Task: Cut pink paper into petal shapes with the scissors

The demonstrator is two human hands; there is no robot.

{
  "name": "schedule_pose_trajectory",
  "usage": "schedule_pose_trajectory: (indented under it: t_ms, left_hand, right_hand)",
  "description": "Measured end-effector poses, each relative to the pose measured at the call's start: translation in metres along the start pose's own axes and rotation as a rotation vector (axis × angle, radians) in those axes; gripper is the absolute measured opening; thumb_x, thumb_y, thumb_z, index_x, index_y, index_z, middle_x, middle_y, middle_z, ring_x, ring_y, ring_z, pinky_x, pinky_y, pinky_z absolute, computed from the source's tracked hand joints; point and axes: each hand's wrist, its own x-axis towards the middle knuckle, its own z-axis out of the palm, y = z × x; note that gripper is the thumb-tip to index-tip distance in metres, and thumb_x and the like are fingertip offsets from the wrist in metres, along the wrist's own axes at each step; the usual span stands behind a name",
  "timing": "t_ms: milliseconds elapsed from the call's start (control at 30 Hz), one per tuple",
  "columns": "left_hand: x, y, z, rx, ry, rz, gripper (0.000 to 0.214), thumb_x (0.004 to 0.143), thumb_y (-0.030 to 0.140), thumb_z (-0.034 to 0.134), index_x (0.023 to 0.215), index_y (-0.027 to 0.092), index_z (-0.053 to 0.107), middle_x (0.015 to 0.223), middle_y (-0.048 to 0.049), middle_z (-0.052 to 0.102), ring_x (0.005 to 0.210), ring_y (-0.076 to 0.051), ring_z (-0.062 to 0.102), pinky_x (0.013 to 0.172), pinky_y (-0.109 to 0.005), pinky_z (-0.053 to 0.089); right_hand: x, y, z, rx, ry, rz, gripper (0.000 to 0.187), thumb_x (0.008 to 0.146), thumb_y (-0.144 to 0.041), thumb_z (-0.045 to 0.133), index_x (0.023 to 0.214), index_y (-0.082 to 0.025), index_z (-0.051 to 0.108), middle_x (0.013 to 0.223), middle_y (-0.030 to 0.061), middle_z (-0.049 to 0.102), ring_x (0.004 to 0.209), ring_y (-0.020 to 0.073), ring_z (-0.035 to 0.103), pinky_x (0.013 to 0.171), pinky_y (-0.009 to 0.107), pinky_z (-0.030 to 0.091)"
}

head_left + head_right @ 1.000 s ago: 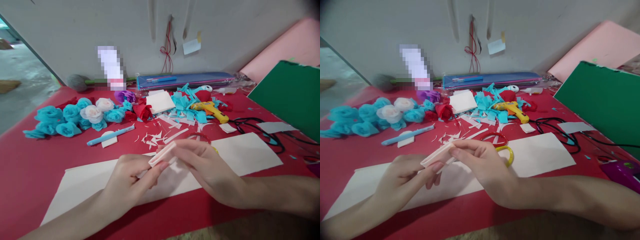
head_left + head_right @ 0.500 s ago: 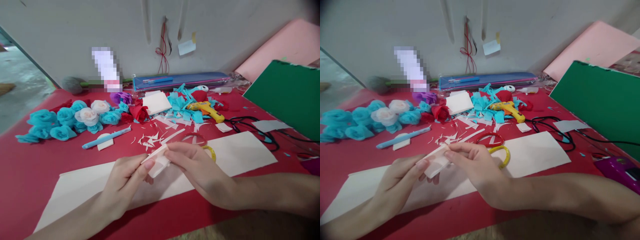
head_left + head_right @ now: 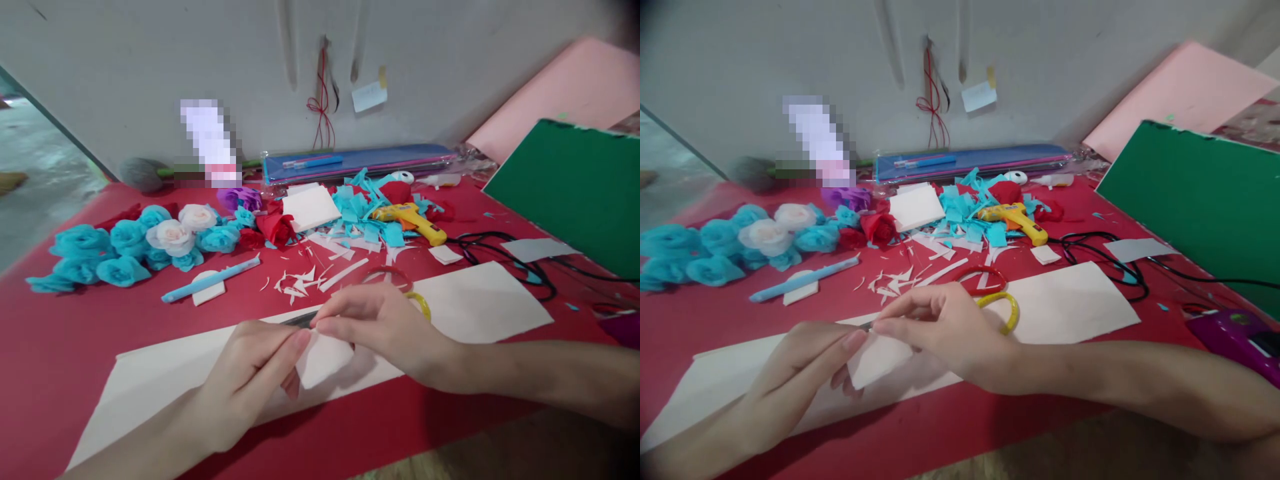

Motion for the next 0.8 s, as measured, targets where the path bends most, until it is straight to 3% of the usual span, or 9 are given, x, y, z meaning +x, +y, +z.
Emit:
schedule_pose_trajectory:
  t_ms: [167, 333, 500, 633, 733, 800]
  left_hand:
    - [0.000, 0.001, 0.001, 0.024, 0.012, -0.067, 0.044, 0.089, 0.024, 0.035, 0.051, 0.017, 0.057, 0.049, 0.0031, 0.057, 0.046, -0.007, 0.053, 0.051, -0.017, 0.038]
    - [0.000, 0.002, 0.002, 0.059, -0.040, 0.000, 0.038, 0.088, 0.020, 0.037, 0.054, 0.018, 0.054, 0.049, 0.0042, 0.059, 0.044, -0.007, 0.054, 0.051, -0.016, 0.039]
    - [0.003, 0.004, -0.003, 0.013, -0.092, 0.006, 0.041, 0.089, 0.017, 0.035, 0.051, 0.018, 0.051, 0.044, 0.0057, 0.058, 0.041, -0.004, 0.055, 0.049, -0.012, 0.040]
    - [0.009, 0.002, -0.014, 0.014, -0.113, -0.038, 0.044, 0.088, 0.022, 0.041, 0.045, 0.018, 0.054, 0.039, 0.0058, 0.058, 0.037, -0.004, 0.054, 0.044, -0.012, 0.037]
    - [0.012, -0.001, -0.021, 0.038, -0.071, -0.065, 0.047, 0.085, 0.026, 0.047, 0.040, 0.018, 0.052, 0.037, 0.0054, 0.055, 0.034, -0.005, 0.050, 0.041, -0.016, 0.035]
    - [0.011, -0.005, -0.020, -0.019, 0.034, -0.129, 0.046, 0.085, 0.028, 0.048, 0.040, 0.019, 0.051, 0.036, 0.0057, 0.053, 0.036, -0.007, 0.048, 0.043, -0.018, 0.035]
  right_hand:
    - [-0.004, -0.006, 0.001, -0.049, 0.086, -0.081, 0.011, 0.071, -0.026, 0.067, 0.071, -0.015, 0.067, 0.064, -0.0012, 0.061, 0.060, 0.0067, 0.052, 0.052, 0.015, 0.041]
    - [-0.004, -0.011, 0.000, -0.015, 0.109, -0.124, 0.010, 0.071, -0.024, 0.066, 0.070, -0.014, 0.067, 0.061, -0.0017, 0.060, 0.051, 0.0055, 0.049, 0.046, 0.015, 0.040]
    - [0.001, -0.017, -0.009, -0.066, 0.007, -0.117, 0.010, 0.072, -0.024, 0.065, 0.075, -0.014, 0.067, 0.064, -0.0018, 0.061, 0.049, 0.0033, 0.050, 0.046, 0.012, 0.040]
    - [0.008, -0.022, -0.021, -0.137, -0.159, -0.063, 0.012, 0.074, -0.024, 0.063, 0.079, -0.014, 0.066, 0.064, -0.0013, 0.061, 0.051, 0.0043, 0.053, 0.049, 0.013, 0.043]
    - [0.009, -0.025, -0.026, -0.226, -0.255, -0.007, 0.013, 0.076, -0.026, 0.061, 0.078, -0.014, 0.064, 0.057, -0.0021, 0.057, 0.049, 0.0051, 0.051, 0.041, 0.011, 0.040]
    - [0.008, -0.025, -0.025, -0.246, -0.262, 0.024, 0.013, 0.078, -0.027, 0.058, 0.079, -0.014, 0.061, 0.059, -0.0015, 0.058, 0.047, 0.0054, 0.050, 0.038, 0.011, 0.038]
